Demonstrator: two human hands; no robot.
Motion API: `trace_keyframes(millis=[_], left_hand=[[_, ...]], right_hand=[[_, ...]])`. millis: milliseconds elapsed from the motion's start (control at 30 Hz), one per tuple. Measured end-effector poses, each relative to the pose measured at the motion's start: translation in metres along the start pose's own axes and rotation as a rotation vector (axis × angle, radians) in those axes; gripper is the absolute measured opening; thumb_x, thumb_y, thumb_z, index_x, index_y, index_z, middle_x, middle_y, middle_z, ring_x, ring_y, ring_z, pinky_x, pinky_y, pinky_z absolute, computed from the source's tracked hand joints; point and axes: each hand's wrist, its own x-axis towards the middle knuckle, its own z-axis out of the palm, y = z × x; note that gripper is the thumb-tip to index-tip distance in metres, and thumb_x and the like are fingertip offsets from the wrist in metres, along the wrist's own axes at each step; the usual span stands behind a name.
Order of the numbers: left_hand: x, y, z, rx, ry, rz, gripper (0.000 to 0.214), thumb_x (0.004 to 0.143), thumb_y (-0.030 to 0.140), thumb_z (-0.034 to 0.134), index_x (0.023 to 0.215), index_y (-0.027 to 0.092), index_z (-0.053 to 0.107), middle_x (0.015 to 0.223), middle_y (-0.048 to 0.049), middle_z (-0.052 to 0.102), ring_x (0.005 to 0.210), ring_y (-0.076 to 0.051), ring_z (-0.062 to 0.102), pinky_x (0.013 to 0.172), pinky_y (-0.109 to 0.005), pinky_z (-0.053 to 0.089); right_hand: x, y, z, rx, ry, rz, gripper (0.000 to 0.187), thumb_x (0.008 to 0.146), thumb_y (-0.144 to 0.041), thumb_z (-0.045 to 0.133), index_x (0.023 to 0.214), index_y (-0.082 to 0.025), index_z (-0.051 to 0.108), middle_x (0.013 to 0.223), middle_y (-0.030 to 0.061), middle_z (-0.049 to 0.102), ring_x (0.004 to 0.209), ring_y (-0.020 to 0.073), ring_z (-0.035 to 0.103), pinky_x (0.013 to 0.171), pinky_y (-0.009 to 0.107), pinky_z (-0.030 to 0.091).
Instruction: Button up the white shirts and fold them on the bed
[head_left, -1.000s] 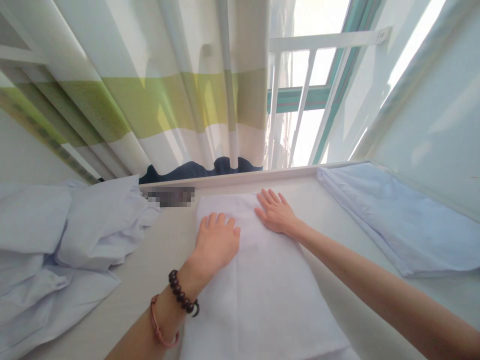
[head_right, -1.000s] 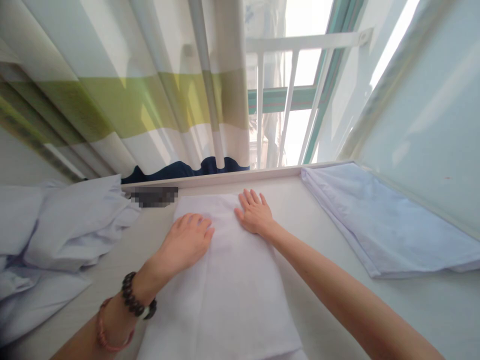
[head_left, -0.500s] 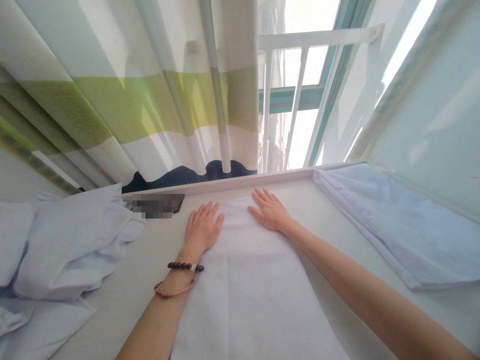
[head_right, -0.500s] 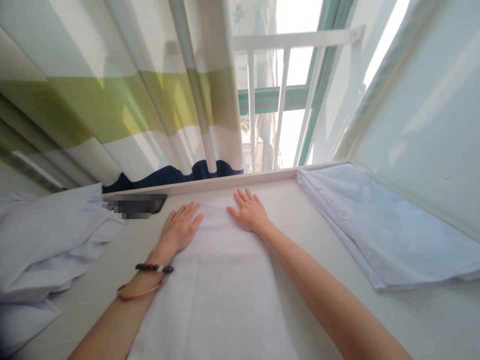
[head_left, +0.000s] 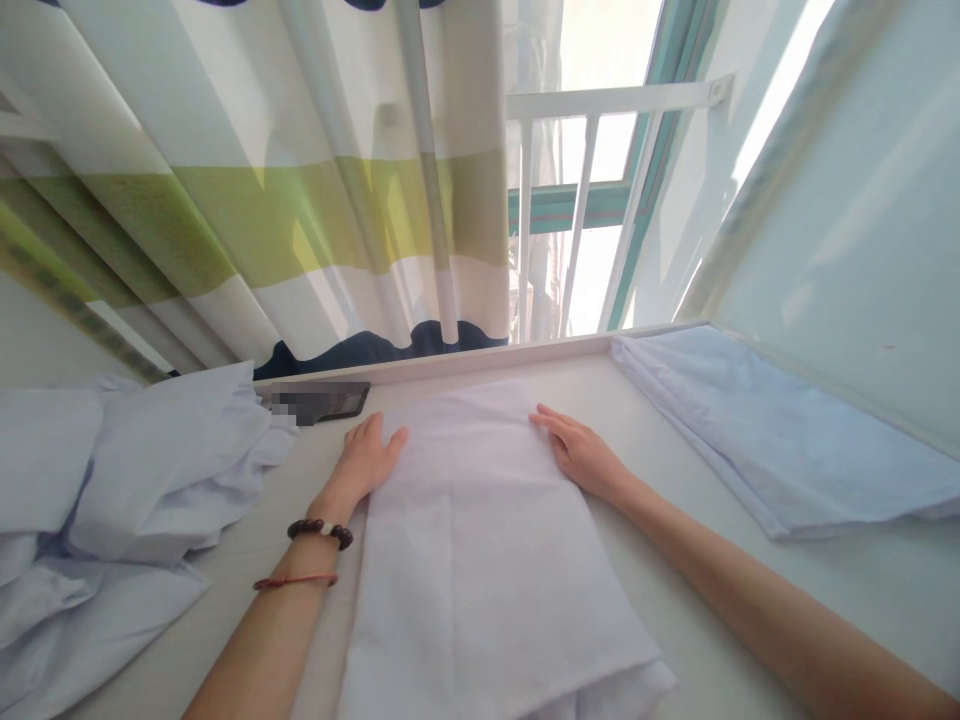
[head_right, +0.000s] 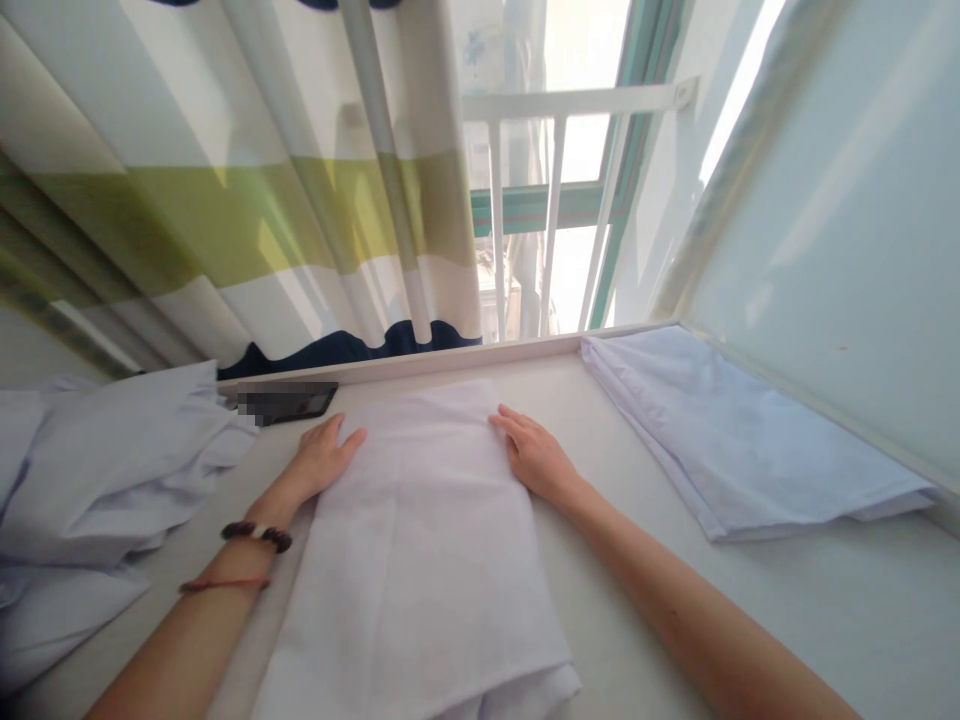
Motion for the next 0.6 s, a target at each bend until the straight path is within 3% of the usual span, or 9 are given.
trace_keyframes(millis=[67, 133, 233, 333, 433, 500, 600], left_hand=[[-0.002, -0.001, -0.012, 0.004, -0.044, -0.068, 0.061, 0.088, 0.044, 0.050, 0.132, 0.001, 0.053, 0.128, -0.0274, 0.061, 0.122, -0.038, 0.058, 0.101, -0.046, 0.046], [-0.005, 0.004, -0.024, -0.057, -0.142, -0.159, 0.058, 0.084, 0.048, 0.055, 0.123, 0.005, 0.057, 0.108, -0.0234, 0.071, 0.089, -0.036, 0.072, 0.077, -0.042, 0.056], [-0.010, 0.016, -0.034, -0.256, -0.306, -0.244, 0.046, 0.079, 0.049, 0.061, 0.104, 0.011, 0.063, 0.087, -0.0152, 0.073, 0.063, -0.029, 0.070, 0.052, -0.034, 0.053], [-0.016, 0.023, -0.039, -0.460, -0.313, -0.202, 0.036, 0.073, 0.045, 0.070, 0.091, 0.015, 0.062, 0.082, -0.0094, 0.073, 0.072, -0.027, 0.071, 0.053, -0.027, 0.052], [-0.019, 0.023, -0.044, -0.664, -0.280, -0.153, 0.042, 0.071, 0.042, 0.076, 0.102, 0.019, 0.059, 0.089, -0.0059, 0.073, 0.079, -0.024, 0.072, 0.061, -0.026, 0.056], [-0.017, 0.021, -0.045, -0.771, -0.298, -0.156, 0.050, 0.072, 0.042, 0.077, 0.112, 0.023, 0.055, 0.091, -0.0044, 0.072, 0.076, -0.023, 0.072, 0.061, -0.028, 0.058], [-0.013, 0.020, -0.041, -0.866, -0.270, -0.199, 0.072, 0.064, 0.032, 0.086, 0.124, 0.027, 0.047, 0.092, -0.0030, 0.071, 0.067, -0.021, 0.071, 0.057, -0.030, 0.059]], right_hand=[[-0.005, 0.003, -0.001, 0.002, 0.030, 0.050, 0.047, 0.098, -0.030, 0.034, 0.138, -0.015, 0.054, 0.146, 0.0095, 0.052, 0.135, 0.0205, 0.047, 0.114, 0.034, 0.033], [-0.002, 0.000, -0.001, 0.009, 0.041, 0.098, 0.051, 0.096, -0.040, 0.042, 0.138, -0.014, 0.053, 0.141, 0.0129, 0.057, 0.134, 0.0254, 0.046, 0.114, 0.039, 0.032], [0.006, -0.010, -0.006, 0.181, 0.023, 0.208, 0.063, 0.088, -0.043, 0.057, 0.143, -0.014, 0.047, 0.138, 0.0146, 0.057, 0.131, 0.0283, 0.048, 0.112, 0.041, 0.036], [0.009, -0.022, -0.018, 0.620, -0.069, 0.359, 0.063, 0.086, -0.042, 0.061, 0.141, -0.016, 0.047, 0.136, 0.0140, 0.059, 0.119, 0.0257, 0.059, 0.099, 0.036, 0.048], [0.010, -0.029, -0.028, 0.957, -0.315, 0.406, 0.044, 0.085, -0.045, 0.063, 0.119, -0.017, 0.063, 0.122, 0.0116, 0.068, 0.105, 0.0249, 0.067, 0.086, 0.033, 0.056], [0.014, -0.032, -0.029, 0.989, -0.381, 0.404, 0.034, 0.081, -0.040, 0.068, 0.106, -0.018, 0.067, 0.114, 0.0095, 0.071, 0.100, 0.0248, 0.069, 0.082, 0.032, 0.057], [0.023, -0.031, -0.024, 0.934, -0.285, 0.410, 0.022, 0.078, -0.029, 0.068, 0.097, -0.018, 0.067, 0.105, 0.0076, 0.074, 0.095, 0.0246, 0.069, 0.080, 0.033, 0.056]])
